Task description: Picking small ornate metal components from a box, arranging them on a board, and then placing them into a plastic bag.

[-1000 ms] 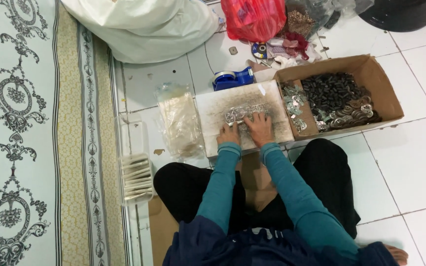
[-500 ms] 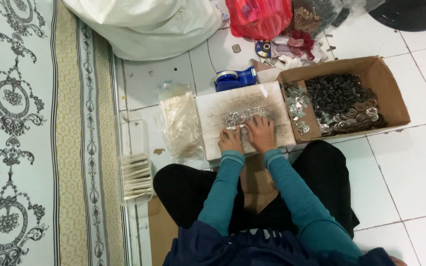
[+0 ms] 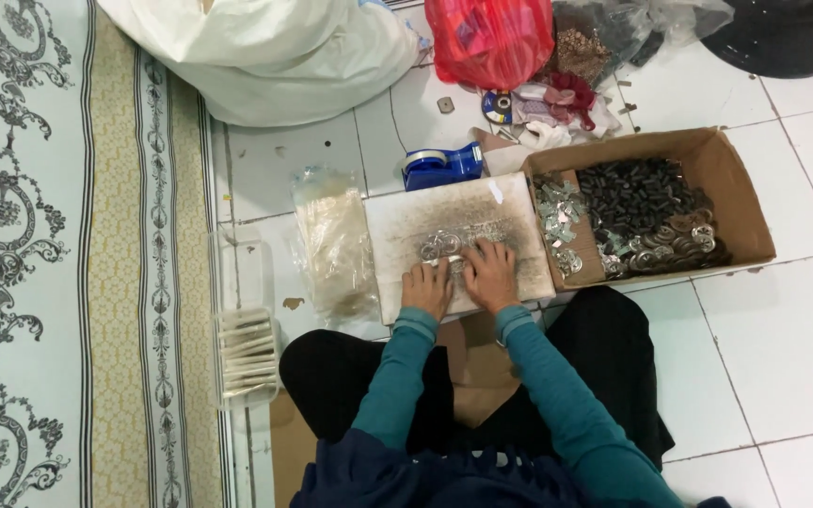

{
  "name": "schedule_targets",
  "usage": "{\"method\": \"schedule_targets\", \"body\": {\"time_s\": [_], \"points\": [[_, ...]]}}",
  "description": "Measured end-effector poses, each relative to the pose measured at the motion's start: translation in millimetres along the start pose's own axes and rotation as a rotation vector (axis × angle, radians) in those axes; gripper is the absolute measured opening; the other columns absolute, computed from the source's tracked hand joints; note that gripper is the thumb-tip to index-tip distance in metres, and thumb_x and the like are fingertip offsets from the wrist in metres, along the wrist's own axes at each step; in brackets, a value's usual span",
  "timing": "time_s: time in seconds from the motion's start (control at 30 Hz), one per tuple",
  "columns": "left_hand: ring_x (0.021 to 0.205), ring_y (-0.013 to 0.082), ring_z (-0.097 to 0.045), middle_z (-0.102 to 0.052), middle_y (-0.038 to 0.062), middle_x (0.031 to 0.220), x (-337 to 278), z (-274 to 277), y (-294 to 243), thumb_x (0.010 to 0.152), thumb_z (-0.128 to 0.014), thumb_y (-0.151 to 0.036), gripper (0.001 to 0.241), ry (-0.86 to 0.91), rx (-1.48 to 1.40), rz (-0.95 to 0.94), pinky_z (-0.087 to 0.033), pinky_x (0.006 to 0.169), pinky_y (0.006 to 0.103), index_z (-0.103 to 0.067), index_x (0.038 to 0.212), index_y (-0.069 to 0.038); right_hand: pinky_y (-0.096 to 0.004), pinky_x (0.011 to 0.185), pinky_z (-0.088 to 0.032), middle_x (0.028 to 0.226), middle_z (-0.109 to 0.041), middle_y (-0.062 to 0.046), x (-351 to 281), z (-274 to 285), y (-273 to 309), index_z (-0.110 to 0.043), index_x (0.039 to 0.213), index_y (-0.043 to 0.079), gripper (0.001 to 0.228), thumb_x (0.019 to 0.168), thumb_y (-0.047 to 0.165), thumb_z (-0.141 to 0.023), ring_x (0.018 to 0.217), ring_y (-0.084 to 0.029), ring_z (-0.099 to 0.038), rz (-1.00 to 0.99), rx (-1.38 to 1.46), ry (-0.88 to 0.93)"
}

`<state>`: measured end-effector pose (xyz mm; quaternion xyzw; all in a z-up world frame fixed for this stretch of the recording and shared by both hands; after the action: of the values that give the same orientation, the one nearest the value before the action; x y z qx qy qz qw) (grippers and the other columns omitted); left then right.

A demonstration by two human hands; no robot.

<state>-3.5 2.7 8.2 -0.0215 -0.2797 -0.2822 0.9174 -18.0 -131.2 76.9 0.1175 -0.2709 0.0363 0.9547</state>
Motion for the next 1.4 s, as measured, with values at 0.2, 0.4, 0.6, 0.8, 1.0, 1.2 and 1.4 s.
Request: {"method": "schedule_targets", "body": {"time_s": [0.2, 0.4, 0.6, 0.8, 1.0, 1.2, 1.4], "points": [[0.083, 0.0340, -0.051, -0.051, 0.013, 0.090, 8.7, 16.6, 14.4, 0.095, -0.050, -0.046, 0.046, -0.043, -0.080, -0.030, -0.041, 0.064, 0.0457, -0.060, 0.132, -0.022, -0.042, 0.088, -0.053, 0.101, -0.067, -0.006, 5.5, 7.6, -43.3, -0.071, 0.094, 0.020, 0.025, 0.093, 0.004, -0.052, 0.098, -0.031, -0.067, -0.293, 0.519, -0.123], [0.080, 0.0321, -0.051, -0.047, 0.009, 0.084, 19.0, 48.6, 21.7, 0.093, -0.047, -0.041, 0.042, -0.084, -0.119, -0.020, -0.040, 0.062, 0.0442, -0.065, 0.127, -0.025, -0.046, 0.089, -0.056, 0.100, -0.059, -0.003, 95.2, 5.2, -86.3, -0.065, 0.098, 0.015, 0.027, 0.104, -0.002, -0.045, 0.095, -0.027, -0.065, -0.341, 0.581, -0.156], [0.082, 0.0293, -0.053, -0.045, 0.005, 0.086, 30.2, 65.8, 24.9, 0.089, -0.049, -0.038, 0.044, -0.109, -0.099, -0.006, -0.043, 0.064, 0.0411, -0.063, 0.129, -0.027, -0.043, 0.093, -0.057, 0.106, -0.058, -0.001, 149.5, -99.1, -151.9, -0.070, 0.103, 0.021, 0.023, 0.102, 0.004, -0.055, 0.104, -0.029, -0.067, -0.400, 0.453, 0.066], [0.091, 0.0297, -0.057, -0.048, 0.005, 0.088, 30.5, 62.9, 28.4, 0.088, -0.053, -0.037, 0.046, -0.047, -0.139, 0.021, -0.045, 0.069, 0.0421, -0.063, 0.131, -0.029, -0.054, 0.106, -0.051, 0.127, -0.059, -0.024, 183.2, -155.5, -157.0, -0.072, 0.117, 0.015, 0.026, 0.100, 0.003, -0.056, 0.123, -0.047, -0.061, -0.332, 0.370, 0.320], [0.095, 0.0296, -0.058, -0.049, 0.006, 0.093, 31.2, 61.6, 28.8, 0.087, -0.054, -0.036, 0.044, -0.009, -0.151, 0.040, -0.047, 0.071, 0.0427, -0.062, 0.129, -0.030, -0.045, 0.098, -0.059, 0.141, -0.052, -0.018, 204.1, -157.1, -144.5, -0.073, 0.112, 0.020, 0.018, 0.102, 0.014, -0.060, 0.124, -0.041, -0.063, -0.293, 0.164, 0.531], [0.098, 0.0303, -0.059, -0.050, 0.006, 0.094, 25.7, 51.6, 27.3, 0.087, -0.053, -0.036, 0.046, 0.007, -0.163, 0.038, -0.047, 0.072, 0.0436, -0.061, 0.132, -0.030, -0.045, 0.100, -0.058, 0.145, -0.051, -0.018, 210.1, -170.4, -153.6, -0.074, 0.103, 0.016, 0.008, 0.096, 0.013, -0.069, 0.125, -0.042, -0.062, -0.295, 0.167, 0.597], [0.097, 0.0304, -0.058, -0.052, 0.008, 0.095, 26.5, 53.1, 28.0, 0.085, -0.056, -0.035, 0.047, 0.006, -0.171, 0.055, -0.046, 0.073, 0.0441, -0.061, 0.132, -0.030, -0.044, 0.097, -0.059, 0.134, -0.056, -0.020, 218.7, -157.9, -147.7, -0.076, 0.101, 0.010, 0.011, 0.095, 0.016, -0.069, 0.122, -0.041, -0.061, -0.255, 0.128, 0.645]]}}
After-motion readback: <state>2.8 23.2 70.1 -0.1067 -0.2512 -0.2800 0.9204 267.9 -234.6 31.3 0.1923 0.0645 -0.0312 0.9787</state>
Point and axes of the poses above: each hand's wrist, its own x-axis towards the middle knuckle, its own z-axis out of the back of the hand, y = z × x, the point moved 6 cm from there along x, towards the middle knuckle
